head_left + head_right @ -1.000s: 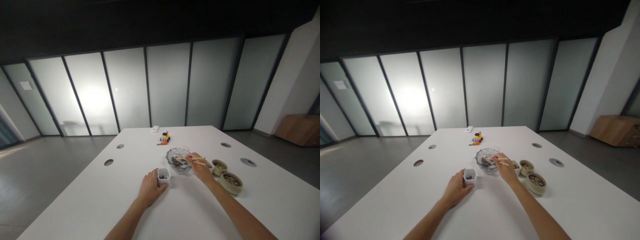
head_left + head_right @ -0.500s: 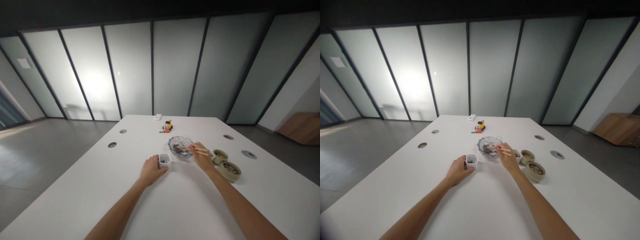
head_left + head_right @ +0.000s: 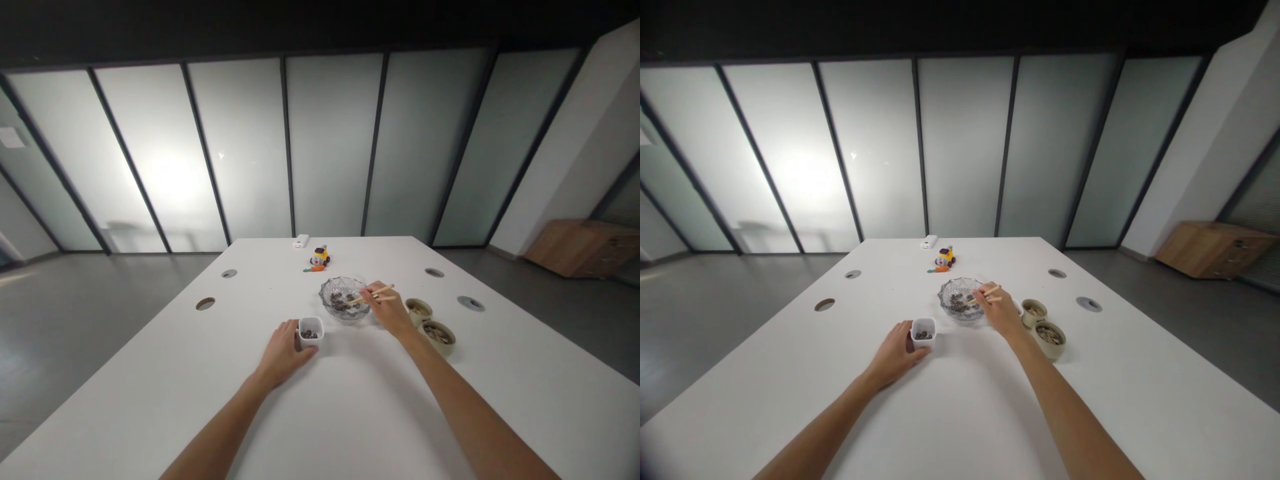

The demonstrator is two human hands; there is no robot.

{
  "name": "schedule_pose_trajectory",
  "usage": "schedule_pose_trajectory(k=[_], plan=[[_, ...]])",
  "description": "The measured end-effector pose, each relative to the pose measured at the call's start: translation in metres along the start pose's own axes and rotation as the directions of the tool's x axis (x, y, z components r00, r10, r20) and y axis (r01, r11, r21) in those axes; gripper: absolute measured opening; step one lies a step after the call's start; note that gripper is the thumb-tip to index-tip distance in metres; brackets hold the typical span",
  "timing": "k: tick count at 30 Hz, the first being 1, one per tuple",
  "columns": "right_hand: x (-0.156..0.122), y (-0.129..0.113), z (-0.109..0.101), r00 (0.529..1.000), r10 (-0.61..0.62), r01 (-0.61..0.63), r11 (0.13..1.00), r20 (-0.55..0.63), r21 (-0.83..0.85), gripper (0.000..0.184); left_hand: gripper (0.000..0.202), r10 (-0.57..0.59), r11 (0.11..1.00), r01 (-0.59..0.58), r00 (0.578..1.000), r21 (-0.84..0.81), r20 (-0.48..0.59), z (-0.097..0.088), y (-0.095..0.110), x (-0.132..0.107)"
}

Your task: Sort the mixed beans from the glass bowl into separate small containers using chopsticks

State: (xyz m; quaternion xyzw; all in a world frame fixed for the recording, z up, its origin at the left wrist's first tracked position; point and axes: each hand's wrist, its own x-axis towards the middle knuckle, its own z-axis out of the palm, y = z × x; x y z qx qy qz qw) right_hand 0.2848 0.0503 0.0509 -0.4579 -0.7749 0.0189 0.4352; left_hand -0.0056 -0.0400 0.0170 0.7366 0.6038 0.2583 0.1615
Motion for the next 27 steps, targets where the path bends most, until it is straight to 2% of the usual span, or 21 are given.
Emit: schedule_pose_trajectory(k=[4, 16, 22, 27], plan=[[0.001, -0.001, -0.001, 1.000, -0.029, 0.029, 0.999, 0.010, 0.028, 0.051, 0.029, 0.037, 0.999, -0.037, 0.999, -0.005, 0.009, -0.001, 0.002, -0.001], [-0.001, -0.009, 0.000, 0.999, 0.004, -0.010, 0.994, 0.054, 0.110, 0.043, 0.028, 0.000, 1.000, -0.001, 0.998, 0.014, 0.061, -0.007, 0.008, -0.003], [-0.008, -0.010, 0.005, 0.998, -0.004, -0.006, 0.989, 0.068, 0.149, 0.042, 0.029, 0.013, 1.000, -0.014, 1.000, 0.018, 0.020, 0.001, 0.001, -0.001], [-0.015, -0.011, 0.011, 0.998, -0.031, 0.023, 0.990, 0.054, 0.140, 0.040, 0.030, -0.002, 0.993, 0.000, 1.000, 0.118, 0.014, 0.007, 0.001, 0.004]])
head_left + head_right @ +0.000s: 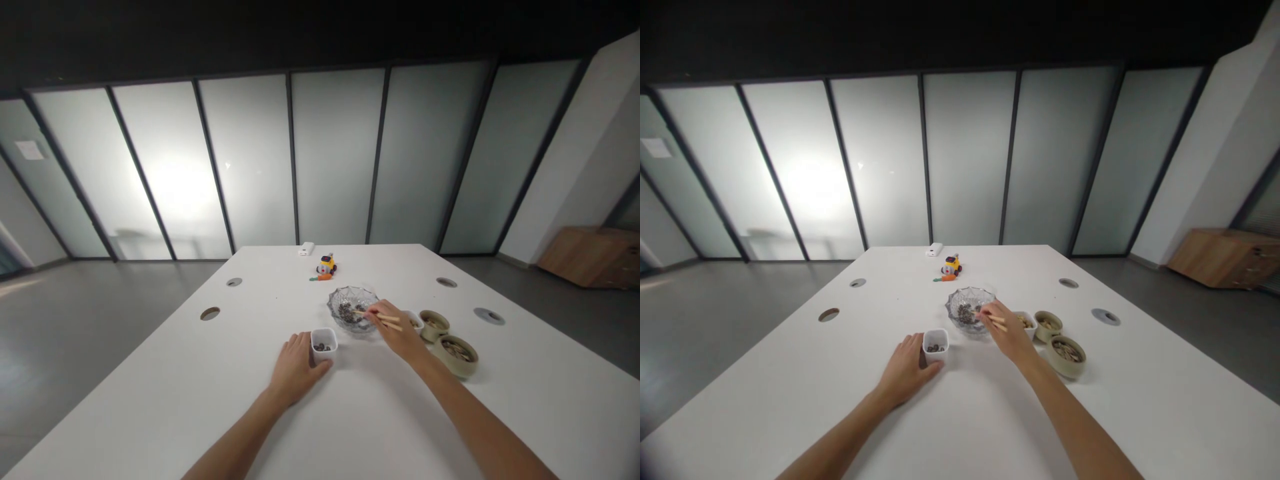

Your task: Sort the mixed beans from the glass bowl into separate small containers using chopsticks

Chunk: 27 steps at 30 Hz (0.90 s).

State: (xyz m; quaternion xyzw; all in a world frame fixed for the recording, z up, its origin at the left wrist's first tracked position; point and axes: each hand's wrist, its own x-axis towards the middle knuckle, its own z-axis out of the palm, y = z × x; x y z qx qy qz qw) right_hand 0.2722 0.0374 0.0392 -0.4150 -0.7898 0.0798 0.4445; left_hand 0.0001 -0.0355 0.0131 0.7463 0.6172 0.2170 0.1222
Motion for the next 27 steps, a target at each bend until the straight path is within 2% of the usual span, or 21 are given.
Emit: schedule_pose_trajectory(k=[4, 12, 27], plan=[[-0.007, -0.004, 0.004, 0.999, -0.040, 0.040, 0.999, 0.005, 0.008, 0.039, 0.031, 0.005, 1.000, -0.005, 1.000, 0.019, 0.028, -0.001, 0.000, 0.002], [-0.027, -0.007, 0.012, 0.997, 0.005, -0.007, 1.000, -0.080, -0.019, 0.032, 0.030, 0.043, 0.999, -0.043, 0.999, -0.002, 0.028, 0.000, -0.010, 0.000], [-0.033, -0.007, 0.022, 0.997, -0.005, 0.011, 0.998, -0.081, 0.069, 0.028, 0.030, 0.071, 0.997, -0.073, 0.994, 0.017, 0.082, -0.003, -0.010, -0.003]])
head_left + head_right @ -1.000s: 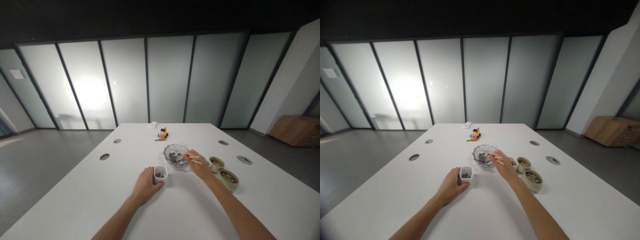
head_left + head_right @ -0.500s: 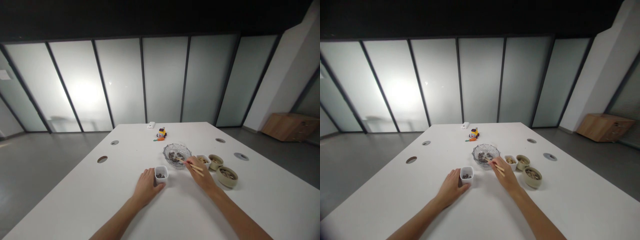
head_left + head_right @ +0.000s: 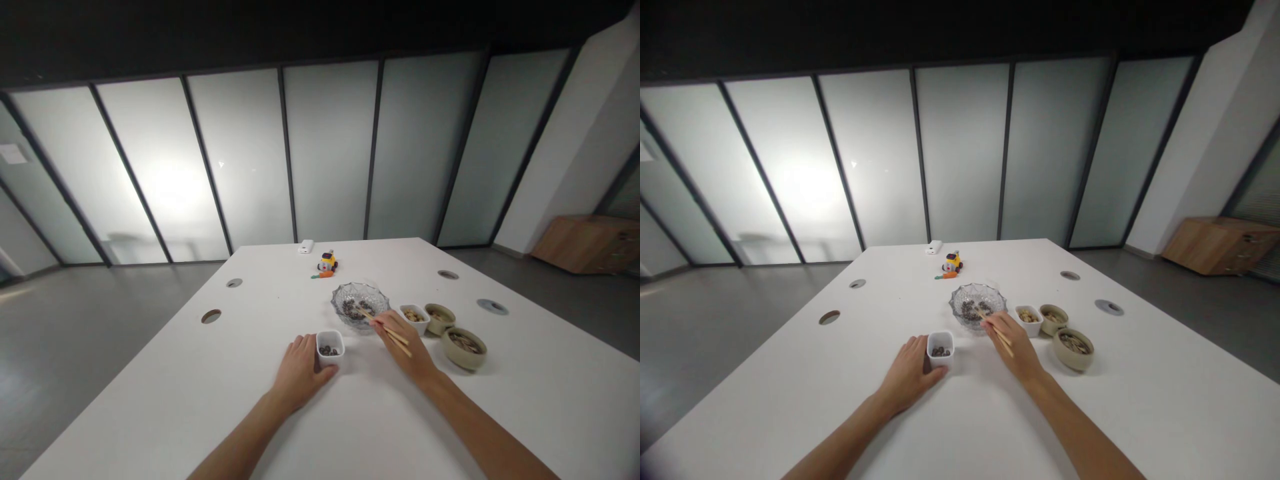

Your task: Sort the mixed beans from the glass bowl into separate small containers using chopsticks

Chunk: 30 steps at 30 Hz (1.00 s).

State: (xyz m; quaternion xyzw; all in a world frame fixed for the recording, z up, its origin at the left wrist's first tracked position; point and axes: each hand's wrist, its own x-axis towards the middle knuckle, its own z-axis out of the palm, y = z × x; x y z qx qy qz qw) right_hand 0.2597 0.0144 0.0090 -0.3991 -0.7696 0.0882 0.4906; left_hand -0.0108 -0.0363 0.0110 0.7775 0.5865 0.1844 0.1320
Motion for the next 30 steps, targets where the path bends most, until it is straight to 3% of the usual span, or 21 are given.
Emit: schedule_pose_trajectory(k=[18, 30], plan=[[0.002, -0.004, -0.004, 0.999, -0.017, 0.021, 0.996, 0.044, -0.088, 0.028, 0.031, 0.041, 0.999, -0.041, 0.999, 0.030, -0.024, 0.001, -0.002, -0.004], [0.011, 0.000, -0.010, 0.999, -0.036, 0.030, 0.977, -0.025, -0.212, 0.036, 0.032, 0.065, 0.997, -0.064, 0.997, 0.040, -0.040, 0.004, -0.006, -0.004]])
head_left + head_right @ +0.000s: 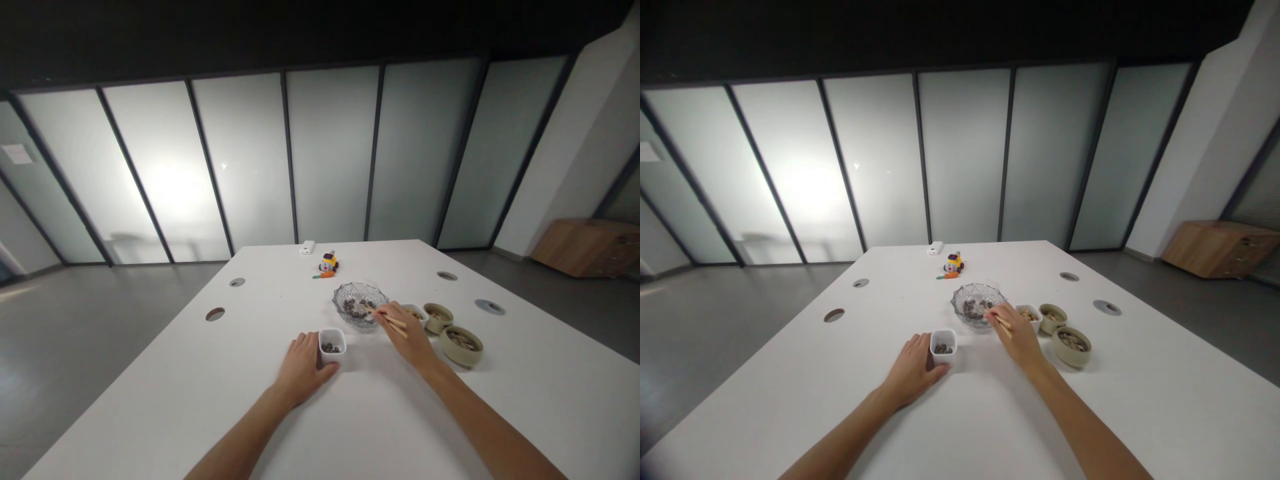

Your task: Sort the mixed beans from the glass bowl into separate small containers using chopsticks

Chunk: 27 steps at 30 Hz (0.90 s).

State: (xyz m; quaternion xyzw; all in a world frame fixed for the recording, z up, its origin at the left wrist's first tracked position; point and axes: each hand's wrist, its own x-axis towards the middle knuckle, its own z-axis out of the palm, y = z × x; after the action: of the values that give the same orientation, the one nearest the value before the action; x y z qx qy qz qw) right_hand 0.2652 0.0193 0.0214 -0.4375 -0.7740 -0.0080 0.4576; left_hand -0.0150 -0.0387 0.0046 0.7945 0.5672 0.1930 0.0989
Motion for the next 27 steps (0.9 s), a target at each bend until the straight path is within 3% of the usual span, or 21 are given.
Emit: schedule_pose_trajectory(k=[5, 15, 20, 27], plan=[[0.004, 0.003, -0.003, 0.995, 0.034, -0.034, 0.999, -0.096, 0.000, 0.043, 0.032, -0.010, 1.000, 0.010, 1.000, -0.003, 0.007, -0.002, 0.001, 0.000], [0.001, 0.016, -0.003, 0.980, 0.173, -0.168, 0.984, -0.101, 0.054, 0.038, 0.031, -0.010, 1.000, 0.010, 1.000, 0.004, 0.027, -0.005, 0.003, -0.002], [-0.001, 0.016, -0.003, 0.988, 0.144, -0.141, 0.989, -0.053, 0.051, 0.038, 0.033, -0.005, 1.000, 0.005, 1.000, 0.003, 0.024, -0.006, 0.003, -0.001], [-0.002, 0.011, -0.005, 0.989, 0.105, -0.098, 0.993, -0.107, 0.069, 0.038, 0.036, -0.005, 1.000, 0.005, 1.000, 0.006, 0.024, -0.006, 0.002, -0.001]])
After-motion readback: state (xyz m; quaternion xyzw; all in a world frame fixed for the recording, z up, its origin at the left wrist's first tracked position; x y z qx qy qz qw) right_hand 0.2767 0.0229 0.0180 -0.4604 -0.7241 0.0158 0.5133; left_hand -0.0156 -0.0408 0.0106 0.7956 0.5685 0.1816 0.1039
